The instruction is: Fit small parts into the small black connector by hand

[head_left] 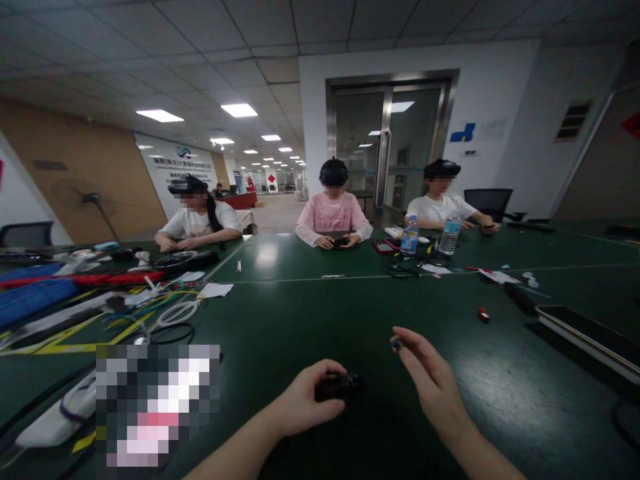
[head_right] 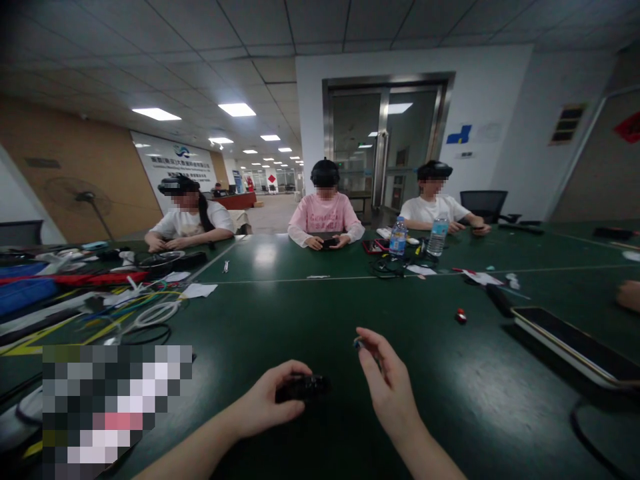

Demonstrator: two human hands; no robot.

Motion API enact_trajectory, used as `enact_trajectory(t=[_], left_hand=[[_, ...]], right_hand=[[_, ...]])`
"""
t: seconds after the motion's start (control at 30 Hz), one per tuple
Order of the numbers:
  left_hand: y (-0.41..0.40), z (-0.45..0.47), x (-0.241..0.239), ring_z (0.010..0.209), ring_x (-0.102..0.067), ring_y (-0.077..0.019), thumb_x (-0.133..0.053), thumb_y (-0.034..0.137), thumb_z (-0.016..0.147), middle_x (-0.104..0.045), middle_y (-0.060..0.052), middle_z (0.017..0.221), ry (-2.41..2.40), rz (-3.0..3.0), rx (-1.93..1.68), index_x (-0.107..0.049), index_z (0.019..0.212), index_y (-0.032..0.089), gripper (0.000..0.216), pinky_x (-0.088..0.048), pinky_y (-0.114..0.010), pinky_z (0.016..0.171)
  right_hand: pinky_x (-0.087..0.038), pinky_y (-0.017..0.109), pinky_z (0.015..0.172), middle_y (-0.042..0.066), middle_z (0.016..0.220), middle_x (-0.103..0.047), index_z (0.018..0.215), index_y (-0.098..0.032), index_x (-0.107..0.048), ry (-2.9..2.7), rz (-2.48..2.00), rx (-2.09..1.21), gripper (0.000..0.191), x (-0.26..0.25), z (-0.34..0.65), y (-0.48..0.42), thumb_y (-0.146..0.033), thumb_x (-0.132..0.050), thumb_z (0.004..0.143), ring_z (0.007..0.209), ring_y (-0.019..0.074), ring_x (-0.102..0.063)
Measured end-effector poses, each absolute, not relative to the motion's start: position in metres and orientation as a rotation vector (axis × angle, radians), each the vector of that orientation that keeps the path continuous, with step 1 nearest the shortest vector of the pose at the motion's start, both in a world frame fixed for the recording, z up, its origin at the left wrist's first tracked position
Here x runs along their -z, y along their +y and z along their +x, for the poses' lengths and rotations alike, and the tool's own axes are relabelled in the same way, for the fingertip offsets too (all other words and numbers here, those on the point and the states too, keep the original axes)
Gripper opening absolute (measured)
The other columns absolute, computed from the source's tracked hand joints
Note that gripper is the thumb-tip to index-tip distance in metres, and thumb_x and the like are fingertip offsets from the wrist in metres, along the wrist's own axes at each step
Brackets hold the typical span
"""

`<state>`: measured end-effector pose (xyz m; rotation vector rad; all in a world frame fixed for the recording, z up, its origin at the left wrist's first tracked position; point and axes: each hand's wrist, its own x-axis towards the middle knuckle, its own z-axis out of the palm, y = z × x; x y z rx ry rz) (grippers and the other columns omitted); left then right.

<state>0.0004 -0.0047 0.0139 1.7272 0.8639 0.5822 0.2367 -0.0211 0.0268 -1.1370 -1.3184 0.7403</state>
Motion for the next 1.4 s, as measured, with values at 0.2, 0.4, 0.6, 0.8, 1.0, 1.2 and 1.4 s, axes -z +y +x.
enact_trajectory(t=[0.2, 0.4, 0.6, 0.8, 1.0, 1.2, 1.4], left_hand=[[-0.006, -0.001, -0.016, 0.091, -0.057, -0.0198, -0.062, 0.017, 0.075, -0.058, -0.004, 0.101, 0.861, 1.762, -0.608, -0.051, 0.111, 0.020, 0.038, -0.045, -0.034, 0.081], [-0.005, -0.002, -0.016, 0.090, -0.057, -0.0195, -0.063, 0.017, 0.075, -0.058, -0.003, 0.100, 0.858, 1.753, -0.614, -0.053, 0.110, 0.020, 0.037, -0.045, -0.034, 0.081], [-0.005, -0.001, -0.015, 0.091, -0.058, -0.0199, -0.063, 0.016, 0.076, -0.059, -0.004, 0.101, 0.804, 1.702, -0.629, -0.051, 0.111, 0.019, 0.037, -0.046, -0.033, 0.079], [-0.004, 0.000, -0.012, 0.092, -0.058, -0.0199, -0.063, 0.014, 0.075, -0.059, -0.004, 0.102, 0.799, 1.673, -0.639, -0.051, 0.111, 0.019, 0.039, -0.046, -0.033, 0.079], [-0.003, 0.000, -0.011, 0.092, -0.058, -0.0195, -0.063, 0.012, 0.074, -0.060, -0.004, 0.101, 0.771, 1.662, -0.652, -0.052, 0.111, 0.018, 0.038, -0.046, -0.032, 0.079], [-0.004, 0.000, -0.010, 0.093, -0.059, -0.0195, -0.063, 0.012, 0.075, -0.060, -0.004, 0.101, 0.763, 1.638, -0.646, -0.051, 0.111, 0.019, 0.038, -0.047, -0.032, 0.079], [-0.003, 0.001, -0.009, 0.091, -0.059, -0.0187, -0.063, 0.012, 0.074, -0.060, -0.004, 0.099, 0.768, 1.699, -0.665, -0.052, 0.110, 0.017, 0.038, -0.047, -0.031, 0.079]], right_hand=[[-0.053, 0.037, 0.081, 0.006, 0.096, -0.066, 0.105, -0.024, -0.059, -1.295, -1.116, -0.719, 0.038, -0.027, 0.235, -0.021, -0.049, -0.060, 0.077, 0.091, 0.0234, -0.063], [-0.052, 0.038, 0.084, 0.007, 0.098, -0.065, 0.106, -0.024, -0.058, -1.293, -1.120, -0.741, 0.038, -0.027, 0.235, -0.020, -0.049, -0.060, 0.077, 0.093, 0.0234, -0.063], [-0.053, 0.038, 0.082, 0.007, 0.096, -0.066, 0.103, -0.023, -0.060, -1.324, -1.134, -0.747, 0.037, -0.027, 0.235, -0.021, -0.049, -0.060, 0.077, 0.092, 0.0236, -0.063], [-0.053, 0.037, 0.081, 0.006, 0.097, -0.066, 0.102, -0.023, -0.062, -1.392, -1.150, -0.741, 0.031, -0.019, 0.236, -0.019, -0.045, -0.060, 0.079, 0.092, 0.0234, -0.063], [-0.049, 0.040, 0.086, 0.006, 0.101, -0.064, 0.105, -0.024, -0.061, -1.520, -1.165, -0.805, 0.028, -0.011, 0.233, -0.017, -0.041, -0.058, 0.082, 0.096, 0.0233, -0.060], [-0.048, 0.039, 0.083, 0.005, 0.096, -0.064, 0.099, -0.024, -0.064, -1.704, -1.149, -0.824, 0.022, -0.018, 0.226, -0.022, -0.035, -0.058, 0.082, 0.091, 0.0224, -0.059], [-0.046, 0.039, 0.090, 0.006, 0.102, -0.060, 0.095, -0.024, -0.067, -1.752, -1.124, -0.861, 0.019, -0.020, 0.216, -0.027, -0.031, -0.061, 0.079, 0.099, 0.0228, -0.058]])
